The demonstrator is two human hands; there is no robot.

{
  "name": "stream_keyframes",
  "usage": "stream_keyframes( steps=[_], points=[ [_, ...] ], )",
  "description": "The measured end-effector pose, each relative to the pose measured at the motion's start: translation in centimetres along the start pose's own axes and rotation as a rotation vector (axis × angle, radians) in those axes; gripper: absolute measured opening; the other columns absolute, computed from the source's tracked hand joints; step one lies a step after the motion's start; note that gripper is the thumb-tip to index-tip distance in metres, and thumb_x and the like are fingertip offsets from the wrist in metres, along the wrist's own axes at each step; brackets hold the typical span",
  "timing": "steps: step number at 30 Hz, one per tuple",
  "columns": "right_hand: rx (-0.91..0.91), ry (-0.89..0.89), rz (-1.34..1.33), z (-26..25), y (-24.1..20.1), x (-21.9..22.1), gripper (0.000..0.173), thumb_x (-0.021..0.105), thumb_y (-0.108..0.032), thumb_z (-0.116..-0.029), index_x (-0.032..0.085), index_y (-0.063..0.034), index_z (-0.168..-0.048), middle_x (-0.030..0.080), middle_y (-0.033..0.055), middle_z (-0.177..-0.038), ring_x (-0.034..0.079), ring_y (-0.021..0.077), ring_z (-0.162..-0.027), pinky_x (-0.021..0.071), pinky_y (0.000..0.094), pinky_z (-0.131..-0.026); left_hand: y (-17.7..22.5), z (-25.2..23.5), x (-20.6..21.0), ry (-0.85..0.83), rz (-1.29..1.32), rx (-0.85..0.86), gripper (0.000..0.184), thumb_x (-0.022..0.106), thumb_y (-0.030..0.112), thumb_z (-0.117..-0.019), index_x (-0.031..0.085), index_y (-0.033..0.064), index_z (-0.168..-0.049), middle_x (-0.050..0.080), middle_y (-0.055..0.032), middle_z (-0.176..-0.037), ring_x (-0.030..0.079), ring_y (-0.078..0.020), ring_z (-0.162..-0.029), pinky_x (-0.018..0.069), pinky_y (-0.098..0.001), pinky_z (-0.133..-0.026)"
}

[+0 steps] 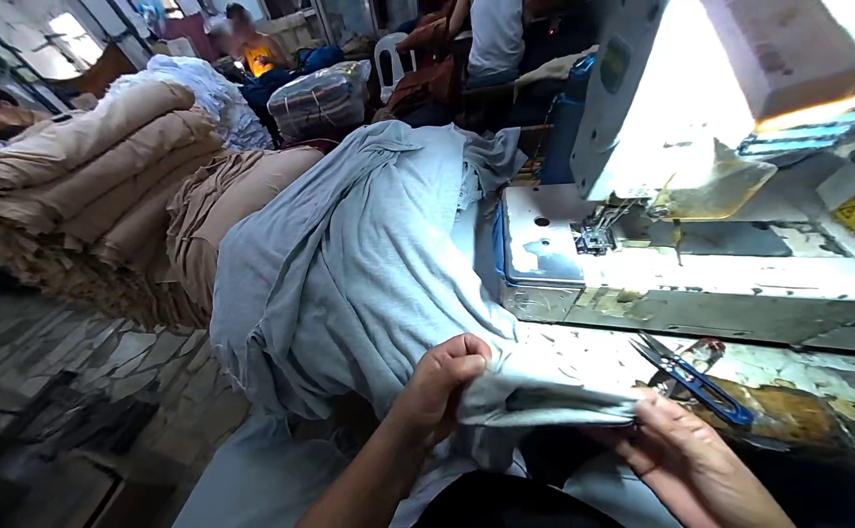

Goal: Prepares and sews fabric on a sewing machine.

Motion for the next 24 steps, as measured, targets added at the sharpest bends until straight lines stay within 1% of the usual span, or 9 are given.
stream_keyframes(
  steps=[2, 4, 5, 9, 11, 14, 16, 20, 24],
  points=[
    [0.081, -0.015, -0.265, -0.3, -0.4, 0.4, 0.028, 0.052, -0.025, -0.1054, 0.077, -0.0178, -0.098, 0.078, 0.0038, -0.099, 0.076, 0.0136, -0.092, 0.0629, 0.0334, -0.086, 0.1, 1.0, -0.5, -0.068, -0.336, 0.032, 0.015, 0.068, 0.018, -0.0946, 0.065, 0.0121, -0.108, 0.062, 0.0133, -0.082, 0.056, 0.0068, -0.072, 0.0474, -0.013, -0.067],
    [0.077, -0.055, -0.28, -0.5, -0.6, 1.0, 0.025, 0.056, -0.031, -0.1028, 0.079, -0.0207, -0.098, 0.078, 0.0004, -0.099, 0.074, 0.0086, -0.093, 0.0625, 0.03, -0.084, -0.3, 1.4, -0.5, -0.107, -0.652, 0.054, 0.032, 0.068, 0.009, -0.0939, 0.062, -0.0056, -0.122, 0.064, 0.0004, -0.088, 0.057, 0.0026, -0.074, 0.0485, -0.0146, -0.068],
    [0.066, -0.056, -0.25, -0.5, -0.6, 1.1, 0.024, 0.058, -0.032, -0.1018, 0.079, -0.0217, -0.098, 0.078, -0.0009, -0.098, 0.074, 0.0071, -0.093, 0.0623, 0.0291, -0.083, -0.6, 1.5, -0.4, -0.092, -0.737, 0.062, 0.033, 0.066, 0.007, -0.0951, 0.061, -0.0084, -0.123, 0.065, -0.0029, -0.088, 0.055, 0.0013, -0.073, 0.0471, -0.015, -0.067],
    [0.007, -0.084, -0.149, -0.2, -0.6, 0.9, 0.018, 0.066, -0.03, -0.0975, 0.08, -0.0224, -0.103, 0.079, -0.0026, -0.099, 0.074, 0.0055, -0.094, 0.0617, 0.0281, -0.085, -0.2, 1.1, -0.9, 0.031, -0.549, 0.057, 0.023, 0.052, 0.003, -0.0988, 0.062, -0.0017, -0.119, 0.058, 0.0109, -0.078, 0.05, 0.0071, -0.067, 0.0437, -0.013, -0.064],
    [0.006, -0.135, -0.138, -0.1, -0.6, 0.7, 0.017, 0.068, -0.031, -0.0964, 0.08, -0.0217, -0.103, 0.079, -0.002, -0.099, 0.074, 0.0057, -0.094, 0.0612, 0.0277, -0.086, 0.2, 1.1, -1.1, 0.03, -0.427, 0.018, 0.021, 0.05, 0.004, -0.1001, 0.062, 0.0039, -0.118, 0.061, 0.0141, -0.079, 0.054, 0.0071, -0.069, 0.0463, -0.0141, -0.066],
    [-0.001, -0.197, -0.145, -0.1, -0.5, 0.8, 0.017, 0.066, -0.03, -0.0975, 0.08, -0.0212, -0.105, 0.079, -0.0016, -0.099, 0.074, 0.0064, -0.093, 0.0609, 0.0275, -0.086, -0.2, 1.3, -1.0, -0.06, -0.421, -0.026, 0.029, 0.06, 0.006, -0.0967, 0.058, 0.0015, -0.125, 0.057, 0.0126, -0.075, 0.051, 0.0071, -0.064, 0.0439, -0.0128, -0.062],
    [-0.008, -0.234, -0.147, 0.0, -0.5, 1.1, 0.018, 0.065, -0.029, -0.0985, 0.08, -0.0206, -0.105, 0.079, -0.0016, -0.1, 0.074, 0.0066, -0.094, 0.0605, 0.0276, -0.087, -0.7, 1.5, -1.0, -0.101, -0.509, -0.026, 0.038, 0.064, 0.006, -0.0956, 0.055, -0.0034, -0.131, 0.059, 0.006, -0.083, 0.052, 0.0043, -0.068, 0.0453, -0.0137, -0.064],
    [-0.016, -0.262, -0.139, 0.0, -0.5, 1.4, 0.017, 0.066, -0.027, -0.0977, 0.08, -0.0198, -0.105, 0.078, -0.0019, -0.101, 0.073, 0.0061, -0.094, 0.0606, 0.027, -0.086, -0.5, 1.5, -1.2, -0.004, -0.467, 0.009, 0.027, 0.053, 0.003, -0.099, 0.058, -0.0012, -0.125, 0.06, 0.0106, -0.082, 0.054, 0.0054, -0.071, 0.0461, -0.0148, -0.067],
    [-0.045, -0.294, -0.123, -0.1, -0.6, 1.5, 0.018, 0.065, -0.023, -0.0987, 0.079, -0.0196, -0.109, 0.078, -0.0033, -0.104, 0.072, 0.0045, -0.096, 0.0596, 0.0249, -0.088, -0.1, 1.6, -1.2, 0.01, -0.368, -0.002, 0.024, 0.052, 0.004, -0.0989, 0.06, 0.0031, -0.122, 0.064, 0.0125, -0.084, 0.059, 0.004, -0.075, 0.0506, -0.0175, -0.071]
  ],
)
Point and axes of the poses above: each hand's wrist, its own z-axis away from the middle knuckle, its own x-axis out of the palm, y = z × x, the point moved 4 cm from there along -z, towards the middle knuckle
